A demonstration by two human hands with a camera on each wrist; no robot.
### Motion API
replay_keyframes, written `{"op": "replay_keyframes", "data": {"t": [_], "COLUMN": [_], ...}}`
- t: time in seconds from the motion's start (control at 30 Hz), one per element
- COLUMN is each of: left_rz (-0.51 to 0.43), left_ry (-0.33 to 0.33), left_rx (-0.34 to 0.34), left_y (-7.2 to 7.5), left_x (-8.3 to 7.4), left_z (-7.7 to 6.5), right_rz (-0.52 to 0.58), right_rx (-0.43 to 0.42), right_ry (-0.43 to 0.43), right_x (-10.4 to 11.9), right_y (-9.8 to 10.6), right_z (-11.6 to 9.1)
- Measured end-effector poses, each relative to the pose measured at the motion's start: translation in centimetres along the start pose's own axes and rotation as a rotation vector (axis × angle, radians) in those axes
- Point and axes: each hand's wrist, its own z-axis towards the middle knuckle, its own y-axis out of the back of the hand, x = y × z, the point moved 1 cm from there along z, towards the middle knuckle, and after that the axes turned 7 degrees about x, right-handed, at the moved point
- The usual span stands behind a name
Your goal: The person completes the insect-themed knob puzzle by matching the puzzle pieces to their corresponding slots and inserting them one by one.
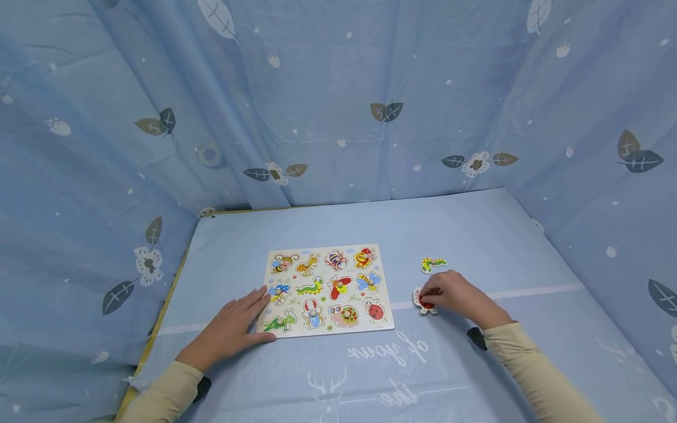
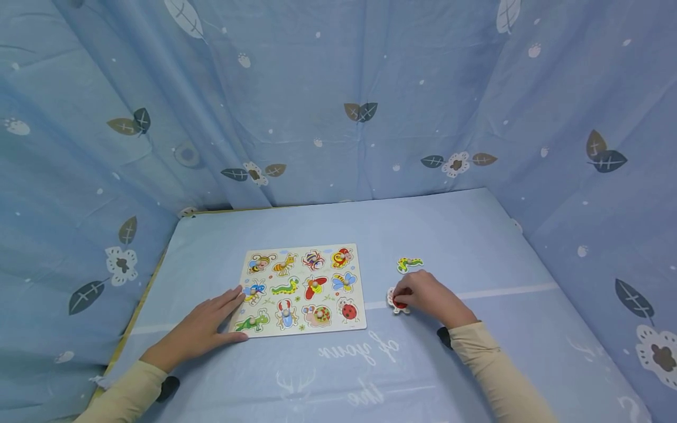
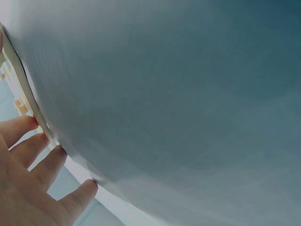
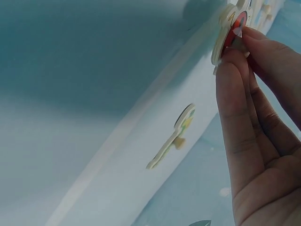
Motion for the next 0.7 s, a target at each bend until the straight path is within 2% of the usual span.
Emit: {"op": "replay_keyframes", "data": {"t": [0.7], "left_rz": [0.008], "left_ry": [-0.002], "left_rx": [0.001], "left_y": [0.1], "left_x": [-0.2], "left_z": [0.0], "right_rz": [-0.006], "right_rx": [-0.019], "right_ry": [0.073], "right_x": [1.8], "right_y": [-0.9], "right_z": [1.8]}}
